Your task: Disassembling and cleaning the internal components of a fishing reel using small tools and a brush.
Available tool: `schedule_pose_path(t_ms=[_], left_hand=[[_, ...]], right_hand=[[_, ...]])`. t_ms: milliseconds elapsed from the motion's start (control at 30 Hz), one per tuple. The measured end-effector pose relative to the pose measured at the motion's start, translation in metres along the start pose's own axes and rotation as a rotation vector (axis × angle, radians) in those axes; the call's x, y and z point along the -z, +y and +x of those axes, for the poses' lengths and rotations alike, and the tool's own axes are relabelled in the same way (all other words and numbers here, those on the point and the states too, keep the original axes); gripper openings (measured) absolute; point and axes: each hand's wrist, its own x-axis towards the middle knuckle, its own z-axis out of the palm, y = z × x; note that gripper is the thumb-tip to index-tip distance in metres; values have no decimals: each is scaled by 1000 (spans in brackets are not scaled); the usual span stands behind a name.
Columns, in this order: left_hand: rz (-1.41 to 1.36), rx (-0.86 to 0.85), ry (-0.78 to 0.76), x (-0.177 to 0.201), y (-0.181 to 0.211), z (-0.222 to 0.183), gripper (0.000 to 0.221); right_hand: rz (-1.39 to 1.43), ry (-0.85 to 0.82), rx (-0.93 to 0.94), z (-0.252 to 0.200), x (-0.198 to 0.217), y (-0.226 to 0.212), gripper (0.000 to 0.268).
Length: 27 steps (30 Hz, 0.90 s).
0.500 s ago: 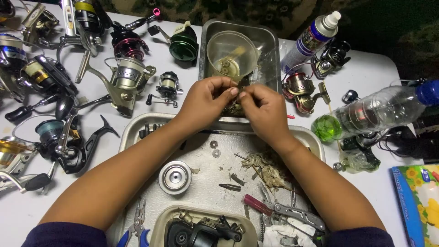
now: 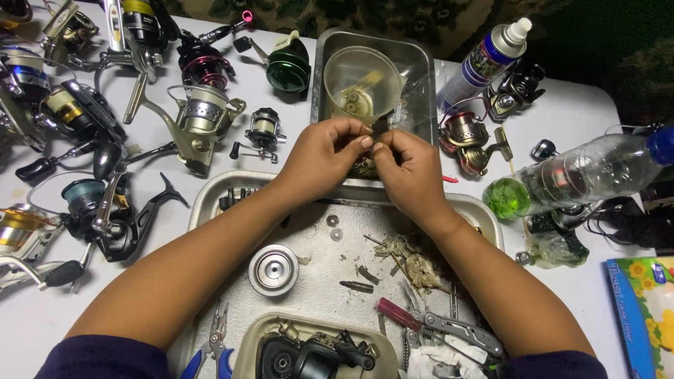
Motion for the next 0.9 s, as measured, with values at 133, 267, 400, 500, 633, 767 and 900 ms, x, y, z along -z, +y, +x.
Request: schedule_pose_path(t_ms=[133, 267, 400, 500, 633, 767, 900], left_hand=[[17, 22, 18, -3, -2, -2, 13], [50, 9, 19, -1, -1, 0, 10], [-115, 61, 62, 0, -4, 1, 19], [-253, 135, 138, 8, -4, 1, 19], [-405, 207, 167, 5, -8, 2, 20], [-409, 221, 149, 2, -3, -3, 22], [-409, 203, 110, 3, -6, -2, 22]], right_hand=[[15, 8, 0, -3, -2, -9, 21], [19, 1, -34, -2, -1, -5, 22], [117, 33, -199, -1, 0, 0, 20], [303, 96, -291, 3, 4, 9, 23], [308, 87, -319, 6, 7, -8, 21], [206, 47, -222, 5, 6, -10, 21], [167, 38, -175, 2, 6, -4, 21]])
